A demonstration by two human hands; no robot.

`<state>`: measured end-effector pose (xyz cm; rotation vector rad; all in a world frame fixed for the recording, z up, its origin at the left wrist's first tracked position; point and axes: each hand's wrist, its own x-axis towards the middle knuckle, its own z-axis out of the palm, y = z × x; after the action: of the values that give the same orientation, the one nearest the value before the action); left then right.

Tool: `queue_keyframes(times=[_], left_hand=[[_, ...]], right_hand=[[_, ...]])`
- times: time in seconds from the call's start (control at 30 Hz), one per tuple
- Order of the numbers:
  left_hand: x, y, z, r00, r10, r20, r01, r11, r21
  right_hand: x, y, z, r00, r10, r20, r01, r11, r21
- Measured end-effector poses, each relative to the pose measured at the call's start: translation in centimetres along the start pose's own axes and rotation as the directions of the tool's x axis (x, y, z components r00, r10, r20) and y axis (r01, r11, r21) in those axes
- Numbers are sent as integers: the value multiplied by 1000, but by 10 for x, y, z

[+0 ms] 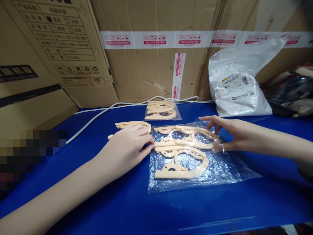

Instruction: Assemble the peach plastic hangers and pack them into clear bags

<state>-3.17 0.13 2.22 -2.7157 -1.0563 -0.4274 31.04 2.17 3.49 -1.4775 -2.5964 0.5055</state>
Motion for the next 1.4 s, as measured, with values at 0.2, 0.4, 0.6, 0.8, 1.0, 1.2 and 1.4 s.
queue_keyframes(times=[0.2, 0.4, 0.6, 0.8, 1.0, 1.2, 1.4], left_hand=[[1, 0, 0, 1000, 4, -7, -4, 1000, 28], [1, -1, 1, 1000, -14, -2, 14, 1000, 20], [0, -1, 1, 1000, -21, 8, 21, 1000, 9], [0, -2, 0, 999, -42, 20, 42, 999, -8], [-1, -1, 0, 997, -72, 23, 72, 997, 4], [-3, 1, 0, 992, -120, 37, 123, 989, -87], [-2, 0, 2, 985, -155, 68, 164, 974, -154]], right_hand=[[13, -16, 18, 980, -68, -188, 100, 981, 167], [19, -14, 27, 970, -31, -240, 117, 928, 355], [23, -10, 31, 985, 3, -171, 93, 830, 550], [27, -2, 34, 990, -4, -139, 93, 765, 637], [27, -9, 31, 995, 12, -97, 57, 735, 676], [28, -6, 31, 989, 70, -130, 38, 734, 678], [30, -6, 34, 989, 75, -130, 40, 700, 713]])
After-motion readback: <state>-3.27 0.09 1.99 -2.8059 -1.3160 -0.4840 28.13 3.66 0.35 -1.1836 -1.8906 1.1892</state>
